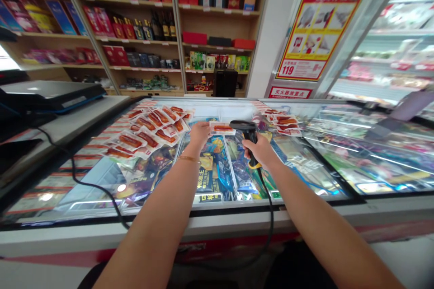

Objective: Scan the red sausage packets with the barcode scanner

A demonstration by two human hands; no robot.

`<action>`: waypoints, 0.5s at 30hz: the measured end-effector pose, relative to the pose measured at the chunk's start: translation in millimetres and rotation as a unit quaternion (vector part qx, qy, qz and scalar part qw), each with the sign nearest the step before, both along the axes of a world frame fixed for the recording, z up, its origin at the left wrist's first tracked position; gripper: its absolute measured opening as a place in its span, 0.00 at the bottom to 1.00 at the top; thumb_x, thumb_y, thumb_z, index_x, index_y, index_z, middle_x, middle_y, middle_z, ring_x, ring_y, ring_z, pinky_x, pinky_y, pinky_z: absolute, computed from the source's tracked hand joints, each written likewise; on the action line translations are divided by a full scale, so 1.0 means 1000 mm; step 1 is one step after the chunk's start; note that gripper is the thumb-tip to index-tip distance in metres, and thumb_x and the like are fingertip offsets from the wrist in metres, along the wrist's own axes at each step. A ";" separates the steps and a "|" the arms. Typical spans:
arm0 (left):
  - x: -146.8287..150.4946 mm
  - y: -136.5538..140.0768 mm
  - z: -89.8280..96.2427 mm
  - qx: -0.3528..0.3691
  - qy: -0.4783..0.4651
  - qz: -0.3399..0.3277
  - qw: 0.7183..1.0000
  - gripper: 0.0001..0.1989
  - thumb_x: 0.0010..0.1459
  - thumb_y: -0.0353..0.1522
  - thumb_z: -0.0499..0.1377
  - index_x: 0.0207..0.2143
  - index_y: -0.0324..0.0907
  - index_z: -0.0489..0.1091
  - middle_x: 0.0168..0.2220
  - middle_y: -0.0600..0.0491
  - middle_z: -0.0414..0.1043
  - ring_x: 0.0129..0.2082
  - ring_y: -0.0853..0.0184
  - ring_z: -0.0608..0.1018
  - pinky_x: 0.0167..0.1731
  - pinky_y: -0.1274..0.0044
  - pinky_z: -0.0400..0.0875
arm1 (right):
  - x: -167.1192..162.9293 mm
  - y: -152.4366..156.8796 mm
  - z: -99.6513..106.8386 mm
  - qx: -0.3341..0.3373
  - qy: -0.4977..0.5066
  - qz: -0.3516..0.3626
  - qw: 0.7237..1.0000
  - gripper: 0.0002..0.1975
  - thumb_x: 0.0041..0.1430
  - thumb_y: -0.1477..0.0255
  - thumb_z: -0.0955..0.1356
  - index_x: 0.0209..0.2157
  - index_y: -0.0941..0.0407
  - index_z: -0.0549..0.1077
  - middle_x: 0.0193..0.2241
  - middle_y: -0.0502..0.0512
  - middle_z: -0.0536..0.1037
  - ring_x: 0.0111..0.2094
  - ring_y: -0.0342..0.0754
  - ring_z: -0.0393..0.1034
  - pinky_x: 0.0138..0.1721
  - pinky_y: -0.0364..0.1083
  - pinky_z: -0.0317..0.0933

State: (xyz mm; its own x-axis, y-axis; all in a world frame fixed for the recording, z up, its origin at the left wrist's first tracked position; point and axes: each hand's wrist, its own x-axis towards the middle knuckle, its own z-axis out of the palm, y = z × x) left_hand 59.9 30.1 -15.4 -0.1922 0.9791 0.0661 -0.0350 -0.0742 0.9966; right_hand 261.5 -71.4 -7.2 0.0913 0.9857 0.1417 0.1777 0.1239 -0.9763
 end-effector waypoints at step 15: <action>0.001 0.010 -0.003 0.018 -0.128 0.059 0.990 0.03 0.52 0.26 0.61 0.28 0.38 0.68 0.23 0.57 0.71 0.26 0.72 0.78 0.34 0.75 0.78 | -0.018 -0.022 0.005 0.008 -0.088 0.060 0.994 0.10 0.51 0.66 0.69 0.32 0.53 0.64 0.12 0.43 0.69 0.13 0.44 0.65 0.18 0.41 0.60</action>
